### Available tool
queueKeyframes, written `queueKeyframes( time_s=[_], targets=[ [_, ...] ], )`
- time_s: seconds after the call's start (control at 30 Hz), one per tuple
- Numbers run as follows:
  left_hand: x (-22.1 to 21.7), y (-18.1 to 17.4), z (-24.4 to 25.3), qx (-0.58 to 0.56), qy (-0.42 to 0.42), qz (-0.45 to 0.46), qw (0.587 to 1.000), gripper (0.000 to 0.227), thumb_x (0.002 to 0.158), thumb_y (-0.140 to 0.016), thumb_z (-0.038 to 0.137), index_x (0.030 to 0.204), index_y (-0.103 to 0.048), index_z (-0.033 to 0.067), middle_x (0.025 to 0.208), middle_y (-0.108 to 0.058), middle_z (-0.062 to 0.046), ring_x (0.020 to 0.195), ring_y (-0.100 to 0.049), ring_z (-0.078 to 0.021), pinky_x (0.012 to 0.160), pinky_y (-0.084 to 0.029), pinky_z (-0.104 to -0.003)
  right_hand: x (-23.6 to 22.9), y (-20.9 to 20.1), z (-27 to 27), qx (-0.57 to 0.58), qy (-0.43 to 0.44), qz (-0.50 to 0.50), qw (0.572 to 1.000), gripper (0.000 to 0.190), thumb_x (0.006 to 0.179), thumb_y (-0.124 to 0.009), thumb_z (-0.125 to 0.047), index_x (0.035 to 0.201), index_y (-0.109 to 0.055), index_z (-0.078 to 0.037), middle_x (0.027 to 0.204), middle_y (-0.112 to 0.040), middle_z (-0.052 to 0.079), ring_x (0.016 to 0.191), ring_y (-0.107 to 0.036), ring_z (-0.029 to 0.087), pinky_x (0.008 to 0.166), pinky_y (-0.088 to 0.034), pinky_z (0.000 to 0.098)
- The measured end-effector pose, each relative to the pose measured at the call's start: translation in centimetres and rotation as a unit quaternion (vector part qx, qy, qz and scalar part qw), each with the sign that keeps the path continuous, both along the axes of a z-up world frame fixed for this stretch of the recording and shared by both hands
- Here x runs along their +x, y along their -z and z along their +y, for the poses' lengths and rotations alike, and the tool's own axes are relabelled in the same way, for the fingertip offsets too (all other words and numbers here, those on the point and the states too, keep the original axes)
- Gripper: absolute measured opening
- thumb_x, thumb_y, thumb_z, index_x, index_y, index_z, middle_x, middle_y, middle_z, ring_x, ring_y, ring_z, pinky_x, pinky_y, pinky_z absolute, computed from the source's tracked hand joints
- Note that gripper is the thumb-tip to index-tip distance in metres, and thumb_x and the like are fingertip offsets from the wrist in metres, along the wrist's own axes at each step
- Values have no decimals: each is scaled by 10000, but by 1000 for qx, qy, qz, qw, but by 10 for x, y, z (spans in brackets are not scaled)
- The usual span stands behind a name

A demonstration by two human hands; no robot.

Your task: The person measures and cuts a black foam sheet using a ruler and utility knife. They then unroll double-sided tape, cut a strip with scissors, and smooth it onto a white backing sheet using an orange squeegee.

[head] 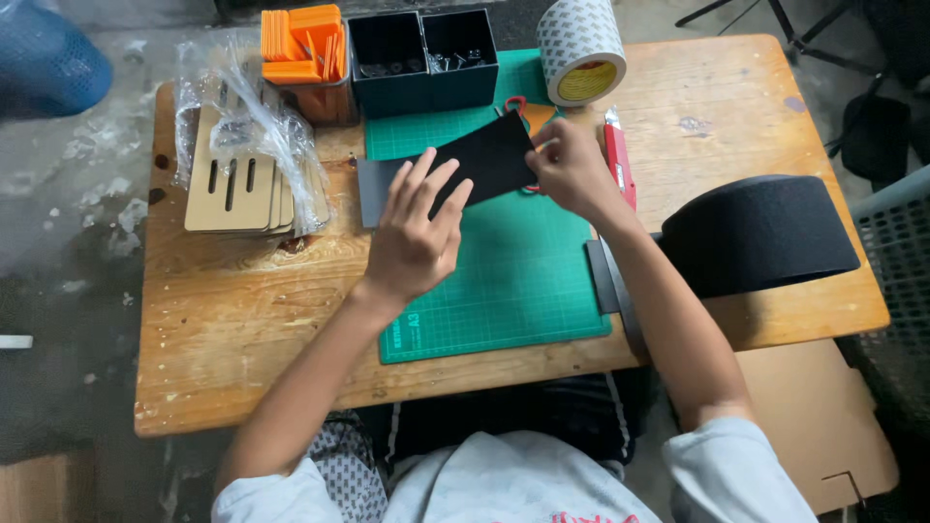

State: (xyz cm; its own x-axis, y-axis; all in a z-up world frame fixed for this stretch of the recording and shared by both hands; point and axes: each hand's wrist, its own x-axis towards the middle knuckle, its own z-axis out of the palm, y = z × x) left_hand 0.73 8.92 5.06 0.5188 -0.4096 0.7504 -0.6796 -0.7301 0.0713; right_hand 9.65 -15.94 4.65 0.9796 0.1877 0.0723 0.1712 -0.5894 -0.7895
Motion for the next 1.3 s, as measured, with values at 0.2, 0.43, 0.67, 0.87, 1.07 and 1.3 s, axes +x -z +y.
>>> queueKeyframes(
  time_s=[0.2,0.43,0.67,0.87,1.07,1.3],
  targets=[
    [-8,11,-23,-30,78,67,994,335,921,-583,109,1242,-674,91,1248,-617,-112,1246,-592,-357,1061,-455,-497,9,13,-2,-240,77,-136,958,338,992,-627,-390,1160,-592,-99,914,-740,91,889,-719,383,732,-563,558],
    [-31,40,-70,-9,213,180,960,258,917,-583,120,1157,-676,92,1148,-633,-83,1129,-643,-302,974,-503,-439,-142,-97,-83,-340,198,-321,862,283,985,-814,-257,1184,-697,-92,1006,-669,82,921,-654,327,809,-531,426],
    [-29,47,-145,61,362,185,911,369,845,-583,88,1210,-604,36,1287,-591,-184,1176,-553,-401,964,-475,-489,-163,-78,-145,-405,243,-211,856,594,1085,-620,-395,1399,-550,104,1309,-547,321,1126,-509,513,936,-394,577],
    [-23,48,-161,183,356,108,910,379,897,-556,247,1229,-637,83,1279,-611,-139,1265,-511,-392,1024,-422,-466,-173,-84,-119,-461,247,-217,824,620,999,-626,-468,1413,-582,-8,1348,-581,256,1077,-530,465,866,-420,564],
    [-23,22,-136,235,326,81,912,473,744,-627,291,1175,-622,97,1084,-586,-69,979,-541,-289,834,-441,-414,-178,-87,-101,-504,218,-282,787,584,941,-698,-469,1364,-651,-70,1327,-593,164,1069,-530,367,822,-448,500],
    [-21,21,-95,188,316,131,921,292,792,-619,182,1055,-604,56,1028,-584,-110,1045,-577,-346,844,-476,-432,-186,-95,-79,-472,143,-362,791,513,954,-678,-383,1320,-676,-23,1334,-674,136,1086,-602,327,884,-462,452]
  ],
)
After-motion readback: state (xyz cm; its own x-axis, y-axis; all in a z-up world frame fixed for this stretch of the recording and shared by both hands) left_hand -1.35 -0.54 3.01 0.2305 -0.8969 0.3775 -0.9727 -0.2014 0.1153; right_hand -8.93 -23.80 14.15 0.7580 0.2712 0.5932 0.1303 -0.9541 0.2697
